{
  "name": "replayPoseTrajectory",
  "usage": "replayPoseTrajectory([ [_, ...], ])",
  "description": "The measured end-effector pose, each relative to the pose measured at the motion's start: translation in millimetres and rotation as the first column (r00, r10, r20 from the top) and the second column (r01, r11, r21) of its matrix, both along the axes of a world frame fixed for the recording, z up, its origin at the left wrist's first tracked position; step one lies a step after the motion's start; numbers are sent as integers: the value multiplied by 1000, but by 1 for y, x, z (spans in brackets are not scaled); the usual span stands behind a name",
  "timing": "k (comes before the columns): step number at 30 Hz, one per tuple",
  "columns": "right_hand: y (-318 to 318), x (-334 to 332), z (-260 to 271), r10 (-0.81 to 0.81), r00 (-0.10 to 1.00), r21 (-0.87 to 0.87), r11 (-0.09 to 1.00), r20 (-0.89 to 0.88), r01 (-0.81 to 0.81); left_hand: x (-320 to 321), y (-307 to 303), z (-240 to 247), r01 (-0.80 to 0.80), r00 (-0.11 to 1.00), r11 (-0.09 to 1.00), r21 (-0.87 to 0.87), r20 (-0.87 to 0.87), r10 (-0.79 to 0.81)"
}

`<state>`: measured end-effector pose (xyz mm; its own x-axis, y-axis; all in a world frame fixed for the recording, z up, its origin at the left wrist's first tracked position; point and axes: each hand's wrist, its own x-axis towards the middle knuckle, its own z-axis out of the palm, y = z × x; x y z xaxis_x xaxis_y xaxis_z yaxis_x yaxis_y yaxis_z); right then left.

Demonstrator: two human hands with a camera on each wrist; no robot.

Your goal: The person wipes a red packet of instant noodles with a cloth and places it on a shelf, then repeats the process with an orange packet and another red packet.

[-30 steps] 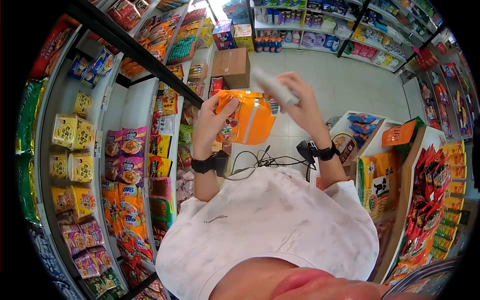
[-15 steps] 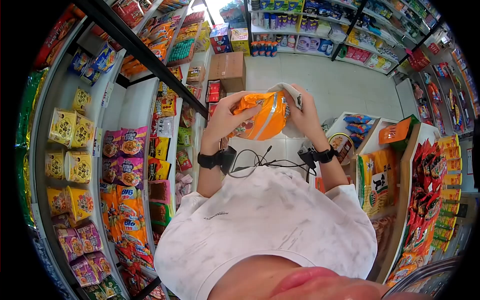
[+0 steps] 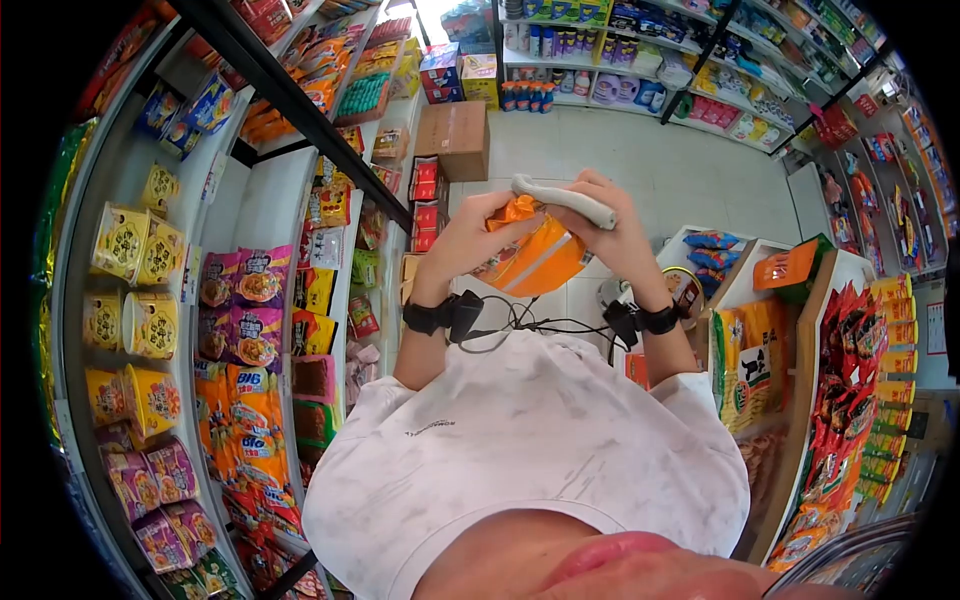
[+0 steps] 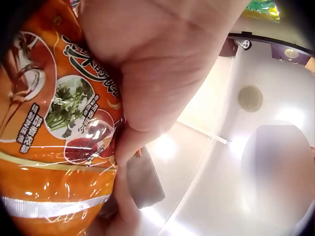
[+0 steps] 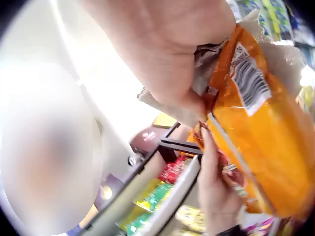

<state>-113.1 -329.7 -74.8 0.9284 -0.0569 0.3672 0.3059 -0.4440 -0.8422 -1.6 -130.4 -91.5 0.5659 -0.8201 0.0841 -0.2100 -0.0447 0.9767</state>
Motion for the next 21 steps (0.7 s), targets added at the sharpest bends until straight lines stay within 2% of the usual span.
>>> replayPoseTrajectory([
  [2, 0, -2, 0, 38, 984, 207, 978, -177, 0, 0, 2, 2, 21, 1000, 999, 44, 12, -21],
  [5, 4, -5, -2, 87, 938, 515, 851, -335, 105, -3, 4, 8, 40, 999, 994, 101, -21, -39],
  [8, 14, -4, -2, 117, 946, 713, 686, -303, 144, -3, 6, 10, 49, 999, 992, 113, 5, -50],
  [9, 15, -5, -3, 72, 943, 712, 674, -325, 194, -4, 7, 13, 50, 999, 993, 107, -8, -49],
  [11, 17, -5, -5, -11, 929, 707, 645, -371, 290, -7, 9, 21, 44, 999, 995, 94, -34, -41],
  [14, 8, -3, 0, -153, 958, 397, 885, -245, 243, 2, 8, -1, 61, 981, 998, 27, 185, -65],
  [16, 12, -4, 10, -125, 992, 141, 982, -22, 127, -4, 7, 10, 43, 994, 994, 102, 98, -53],
  [17, 16, -3, 13, -74, 993, 1, 997, 89, 74, -7, 7, 14, 26, 998, 990, 140, 56, -34],
  [21, 20, -3, 9, 22, 1000, -38, 999, -6, -22, -4, 13, 7, 101, 976, 993, 66, 187, -111],
])
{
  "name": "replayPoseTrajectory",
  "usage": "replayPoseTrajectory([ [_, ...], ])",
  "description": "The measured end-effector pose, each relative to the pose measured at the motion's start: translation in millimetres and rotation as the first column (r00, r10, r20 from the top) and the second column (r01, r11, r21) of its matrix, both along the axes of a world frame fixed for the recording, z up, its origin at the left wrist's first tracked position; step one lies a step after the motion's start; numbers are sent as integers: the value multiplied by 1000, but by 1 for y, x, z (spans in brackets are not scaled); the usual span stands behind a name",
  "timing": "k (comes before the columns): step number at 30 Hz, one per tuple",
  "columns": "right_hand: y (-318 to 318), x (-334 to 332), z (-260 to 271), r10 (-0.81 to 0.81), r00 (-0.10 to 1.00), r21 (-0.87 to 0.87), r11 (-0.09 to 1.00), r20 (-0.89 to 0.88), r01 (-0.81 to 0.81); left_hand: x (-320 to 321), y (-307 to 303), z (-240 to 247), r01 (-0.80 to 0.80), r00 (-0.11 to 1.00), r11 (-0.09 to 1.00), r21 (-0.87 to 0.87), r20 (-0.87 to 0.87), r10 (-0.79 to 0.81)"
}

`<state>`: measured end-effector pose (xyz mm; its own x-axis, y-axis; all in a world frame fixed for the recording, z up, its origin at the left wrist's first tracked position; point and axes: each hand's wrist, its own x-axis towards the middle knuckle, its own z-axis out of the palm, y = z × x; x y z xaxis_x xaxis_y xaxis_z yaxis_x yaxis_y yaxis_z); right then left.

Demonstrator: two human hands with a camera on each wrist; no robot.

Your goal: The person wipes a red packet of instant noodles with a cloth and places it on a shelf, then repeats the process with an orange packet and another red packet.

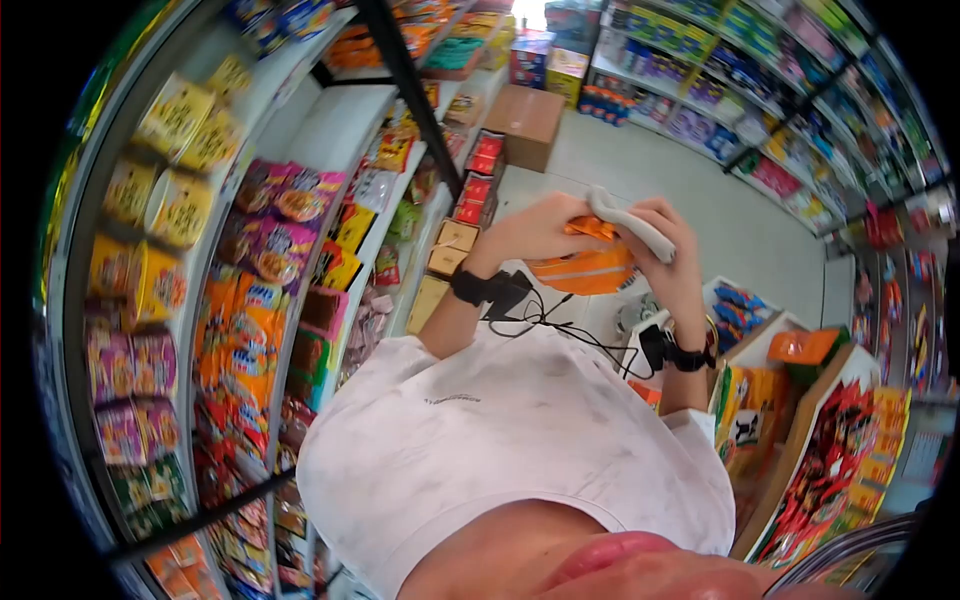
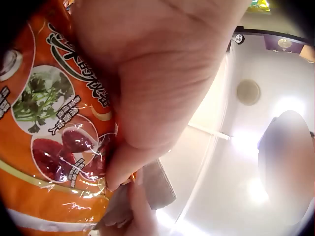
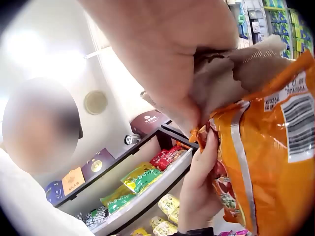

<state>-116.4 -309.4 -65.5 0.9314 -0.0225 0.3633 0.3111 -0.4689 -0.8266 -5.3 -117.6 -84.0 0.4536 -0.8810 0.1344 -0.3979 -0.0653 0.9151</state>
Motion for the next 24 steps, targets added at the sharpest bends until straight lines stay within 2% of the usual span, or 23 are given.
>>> replayPoseTrajectory([
  [3, 8, -3, 0, 19, 990, -150, 989, 137, 2, 3, 5, -8, 15, 1000, 1000, -12, -11, -15],
  [4, 8, -2, -4, 27, 991, -145, 989, 129, -8, 4, 4, -14, 29, 999, 996, -88, 23, -27],
  [7, 11, 2, -9, 17, 984, -139, 990, 175, 8, 1, 5, -17, 13, 994, 995, -100, 109, -2],
  [10, -1, 15, -21, -121, 978, -50, 990, 167, 131, -7, 8, 1, -81, 997, 993, 87, -10, 82],
  [13, 7, 26, -22, -185, 924, -65, 974, 334, 218, -10, 3, 7, -147, 974, 986, 83, -163, 159],
  [14, 7, 26, -22, -222, 905, -71, 962, 363, 265, -9, 3, 3, -175, 941, 983, 63, -284, 185],
  [17, 15, 27, -20, -412, 789, 49, 897, 456, 439, -8, 1, -12, -382, 846, 924, -25, -412, 339],
  [20, 51, 25, -15, -151, 887, -238, 931, 437, 276, -8, -8, -24, -468, 785, 870, -153, -525, 330],
  [22, 73, 30, -29, -115, 923, -357, 899, 368, 254, -2, -6, -49, -437, 892, 856, -277, -256, 372],
  [23, 70, 34, -37, -105, 927, -312, 923, 359, 225, 1, -5, -60, -403, 915, 850, -339, -113, 388],
  [24, 63, 42, -45, -89, 932, -271, 943, 351, 192, 0, 1, -51, -401, 914, 880, -256, -49, 402],
])
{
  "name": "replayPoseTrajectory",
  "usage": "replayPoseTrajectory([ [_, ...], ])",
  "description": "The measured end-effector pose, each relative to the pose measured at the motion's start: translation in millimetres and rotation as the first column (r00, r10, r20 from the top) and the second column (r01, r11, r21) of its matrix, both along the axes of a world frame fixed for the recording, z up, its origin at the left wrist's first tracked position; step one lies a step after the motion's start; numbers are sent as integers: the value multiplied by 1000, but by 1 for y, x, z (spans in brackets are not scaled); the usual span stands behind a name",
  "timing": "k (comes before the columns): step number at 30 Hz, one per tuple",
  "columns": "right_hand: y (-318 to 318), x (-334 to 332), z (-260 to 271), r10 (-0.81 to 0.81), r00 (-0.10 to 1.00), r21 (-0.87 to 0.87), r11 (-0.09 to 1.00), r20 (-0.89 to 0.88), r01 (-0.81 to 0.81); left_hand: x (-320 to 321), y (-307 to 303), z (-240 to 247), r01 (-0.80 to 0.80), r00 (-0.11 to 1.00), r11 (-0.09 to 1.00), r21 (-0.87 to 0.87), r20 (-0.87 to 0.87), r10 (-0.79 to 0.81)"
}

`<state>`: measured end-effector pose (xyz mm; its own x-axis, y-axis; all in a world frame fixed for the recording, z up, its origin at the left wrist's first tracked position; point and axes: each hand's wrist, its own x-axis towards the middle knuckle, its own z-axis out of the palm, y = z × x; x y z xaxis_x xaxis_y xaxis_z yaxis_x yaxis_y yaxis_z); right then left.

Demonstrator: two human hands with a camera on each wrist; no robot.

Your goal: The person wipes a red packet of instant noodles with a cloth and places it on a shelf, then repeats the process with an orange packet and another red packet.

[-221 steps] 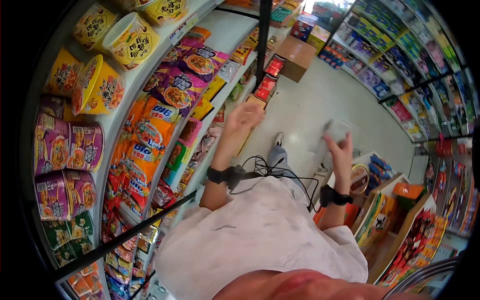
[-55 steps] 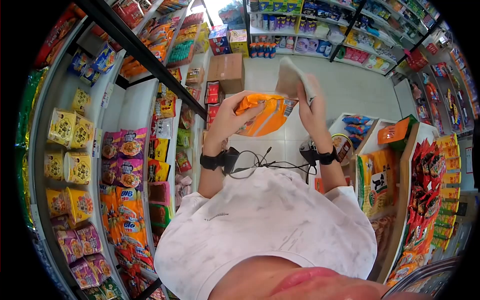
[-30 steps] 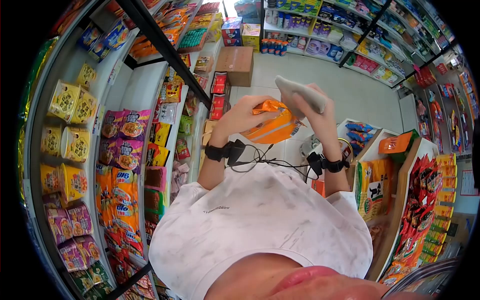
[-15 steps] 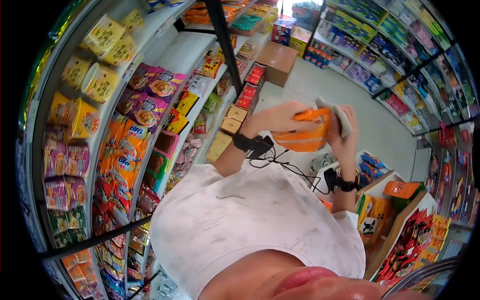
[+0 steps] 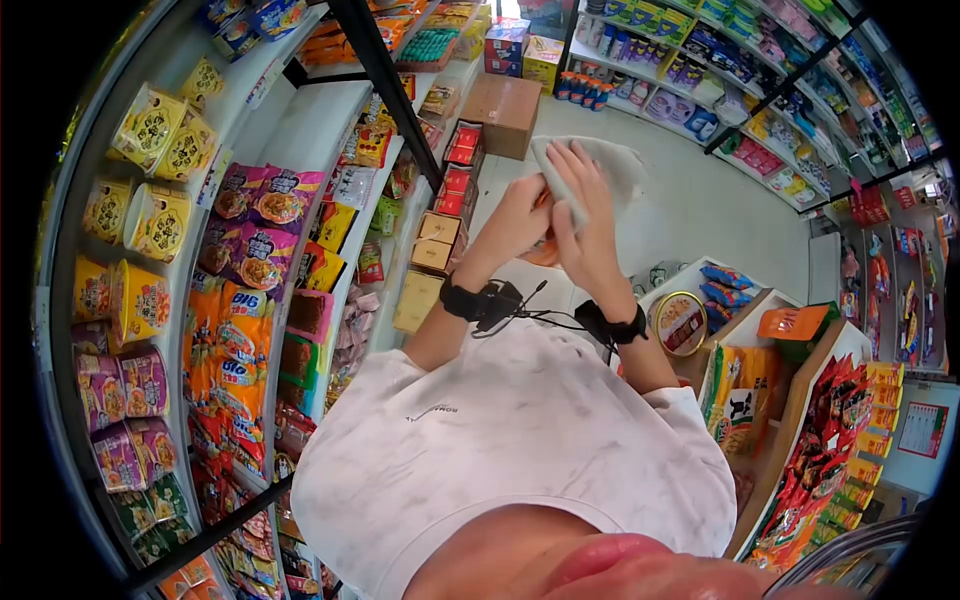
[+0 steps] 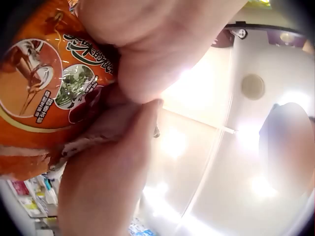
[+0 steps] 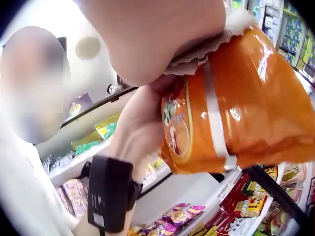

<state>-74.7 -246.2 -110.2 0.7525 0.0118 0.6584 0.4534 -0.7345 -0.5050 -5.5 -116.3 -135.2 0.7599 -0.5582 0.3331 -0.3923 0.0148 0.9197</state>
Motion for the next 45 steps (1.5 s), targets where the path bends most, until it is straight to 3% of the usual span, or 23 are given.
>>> replayPoseTrajectory([
  [1, -8, 10, -8, 36, 999, 47, 998, -2, -36, -2, 0, 8, -3, 1000, 999, 47, 25, 2],
  [3, -37, 22, -26, 204, 862, 390, 921, -465, -7, -10, 7, 21, -4, 998, 987, 159, 64, -6],
  [4, -44, 17, -36, 295, 826, 658, 743, -481, 118, -17, 12, 33, -5, 999, 994, 109, -39, 10],
  [6, -51, 13, -41, 460, 794, 917, 174, -399, 360, -26, 20, 56, -23, 972, 1000, 5, -233, 23],
  [9, -51, -6, -23, 375, 917, 988, -27, -133, 154, -19, 29, 51, -180, 932, 972, -148, -342, 121],
  [12, -21, -22, -9, 353, 932, 990, -75, -85, 119, -9, 29, 23, -261, 894, 932, -253, -428, 134],
  [15, 16, -34, -9, 196, 882, 844, 434, -429, 314, -7, 37, 16, -281, 859, 938, -205, -489, 150],
  [16, 19, -35, -11, 231, 872, 867, 372, -431, 330, -8, 37, 17, -279, 853, 934, -222, -504, 135],
  [19, 30, -42, -6, 24, 870, 713, 584, -493, 388, -3, 32, -3, -208, 858, 953, -220, -510, 70],
  [23, 19, -62, -27, -344, 845, 481, 706, -410, 521, -14, 9, -37, -169, 898, 980, -106, -427, 109],
  [24, 14, -62, -29, -468, 843, 373, 757, -265, 537, -20, 5, -37, -163, 917, 984, -70, -379, 124],
  [25, 13, -67, -28, -491, 848, 228, 818, -200, 528, -26, 1, -36, -44, 821, 988, -148, -569, -49],
  [27, 15, -77, -22, -498, 865, -73, 867, -71, 493, -41, -3, -24, 126, 462, 930, -345, -809, -363],
  [28, 18, -86, -20, -374, 897, -172, 924, -234, 340, -46, 1, 5, 166, 335, 855, -491, -788, -517],
  [30, 34, -92, -13, -311, 910, -92, 950, -273, 297, -54, -7, 10, 120, 342, 871, -477, -804, -487],
  [32, 32, -103, -13, -266, 918, -64, 964, -294, 259, -63, -20, 12, 125, 411, 878, -461, -782, -469],
  [35, 17, -121, -15, -463, 870, -140, 885, -171, 443, -84, -41, 9, 206, 559, 878, -432, -684, -468],
  [37, 10, -137, -11, -527, 840, -92, 850, -126, 519, -101, -57, 17, 256, 613, 857, -446, -611, -501],
  [38, 5, -146, -8, -563, 820, -69, 826, -100, 559, -108, -63, 18, 343, 646, 869, -357, -582, -494],
  [40, -13, -161, -8, -605, 795, 180, 778, -47, 602, -122, -75, 15, 491, 706, 857, -156, -505, -496],
  [41, -24, -169, -10, -627, 779, 303, 738, -24, 603, -135, -83, 18, 500, 734, 847, -179, -432, -524],
  [42, -35, -180, -13, -598, 792, 462, 671, -124, 580, -153, -91, 23, 510, 755, 837, -201, -362, -547],
  [45, -79, -222, -20, -396, 856, 827, 314, -332, 466, -189, -107, 19, 505, 796, 850, -150, -300, -526],
])
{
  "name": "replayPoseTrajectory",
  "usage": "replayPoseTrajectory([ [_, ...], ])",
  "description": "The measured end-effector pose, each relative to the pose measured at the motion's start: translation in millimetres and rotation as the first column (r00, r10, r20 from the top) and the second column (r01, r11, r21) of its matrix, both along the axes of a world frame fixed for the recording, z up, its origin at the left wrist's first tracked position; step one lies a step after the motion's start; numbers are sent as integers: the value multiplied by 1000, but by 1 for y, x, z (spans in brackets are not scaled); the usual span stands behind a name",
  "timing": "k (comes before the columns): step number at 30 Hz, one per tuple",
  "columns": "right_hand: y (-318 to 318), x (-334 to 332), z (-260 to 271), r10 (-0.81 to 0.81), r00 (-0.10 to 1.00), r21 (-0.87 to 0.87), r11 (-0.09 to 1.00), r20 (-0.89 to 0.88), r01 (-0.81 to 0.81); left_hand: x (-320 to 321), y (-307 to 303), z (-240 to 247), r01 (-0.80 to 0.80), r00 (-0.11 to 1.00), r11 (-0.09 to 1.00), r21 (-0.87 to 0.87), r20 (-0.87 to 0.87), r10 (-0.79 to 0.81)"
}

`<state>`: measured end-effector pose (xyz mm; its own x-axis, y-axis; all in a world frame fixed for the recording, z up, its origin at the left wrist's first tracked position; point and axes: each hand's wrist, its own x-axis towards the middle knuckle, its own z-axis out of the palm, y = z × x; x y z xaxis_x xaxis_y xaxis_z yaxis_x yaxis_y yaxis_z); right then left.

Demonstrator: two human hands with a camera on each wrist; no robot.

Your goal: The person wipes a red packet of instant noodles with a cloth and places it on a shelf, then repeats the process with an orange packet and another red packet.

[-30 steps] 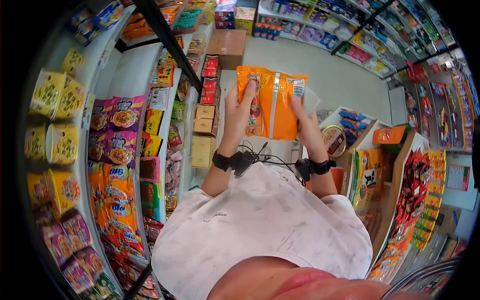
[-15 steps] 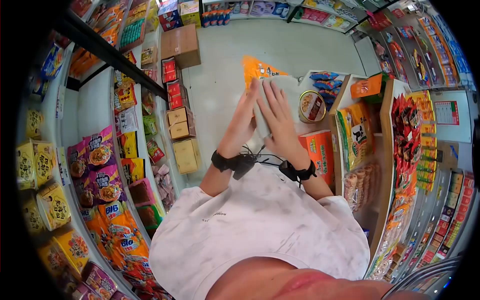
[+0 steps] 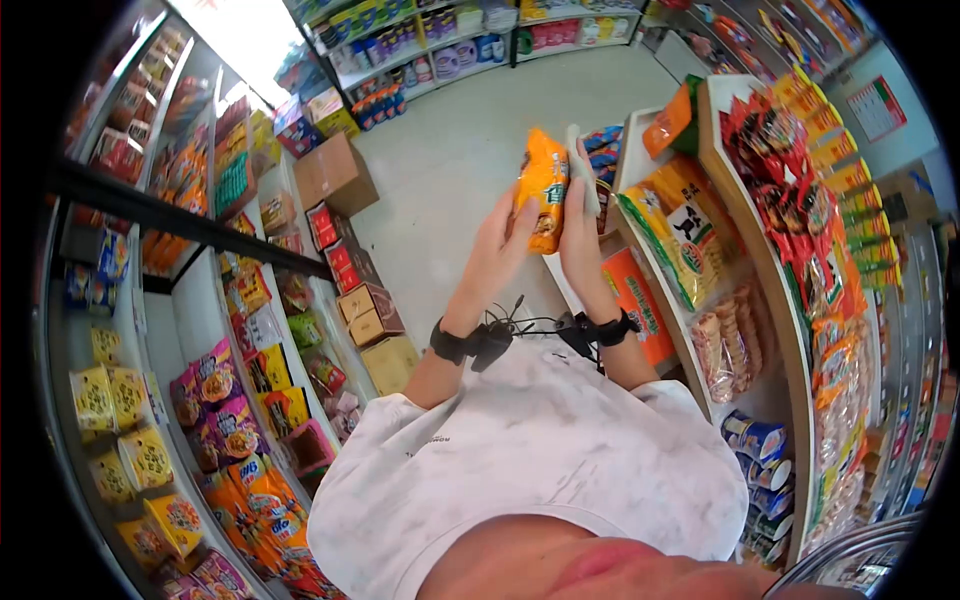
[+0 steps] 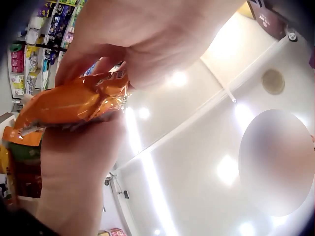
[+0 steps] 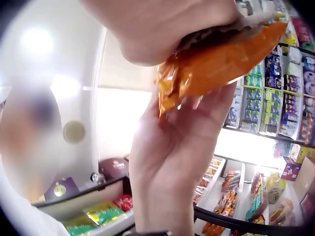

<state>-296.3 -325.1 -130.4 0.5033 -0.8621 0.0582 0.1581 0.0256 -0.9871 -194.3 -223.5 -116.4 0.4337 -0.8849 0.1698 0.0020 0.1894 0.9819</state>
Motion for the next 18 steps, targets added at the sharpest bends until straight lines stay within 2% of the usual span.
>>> replayPoseTrajectory([
  [1, -11, -13, 3, 27, 998, 195, 980, 51, -36, -8, -4, -2, -17, 1000, 999, 33, 20, 16],
  [3, -27, -51, 9, 55, 961, 446, 878, 270, -176, -29, -17, 2, -34, 997, 999, 4, -67, 34],
  [6, -31, -93, 7, 51, 941, 424, 884, 335, -199, -41, -23, 1, -48, 977, 999, 14, -209, 50],
  [7, -28, -105, 12, -4, 959, 408, 906, 284, -117, -44, -26, -2, -43, 965, 999, 30, -257, 49],
  [10, -36, -135, -8, -87, 996, 175, 981, 31, 80, -56, -37, -19, 32, 967, 992, 119, -256, -1],
  [11, -38, -142, -14, -140, 990, 119, 983, 11, 138, -61, -37, -25, 31, 998, 994, 108, -48, -26],
  [12, -38, -150, -14, -168, 986, 77, 983, -22, 169, -67, -36, -30, 36, 985, 995, 93, 162, -51],
  [14, -36, -163, -7, -219, 972, -14, 976, -84, 219, -74, -37, -34, 146, 988, 986, 75, 46, -150],
  [15, -36, -169, -11, -235, 967, -35, 972, -100, 232, -77, -39, -31, 235, 937, 971, 48, -277, -213],
  [16, -35, -173, -18, -249, 962, -61, 968, -115, 244, -79, -40, -26, 305, 782, 952, -5, -569, -253],
  [18, -31, -179, -21, -253, 965, -66, 966, -73, 248, -91, -44, -13, 240, 868, 970, 45, -457, -194],
])
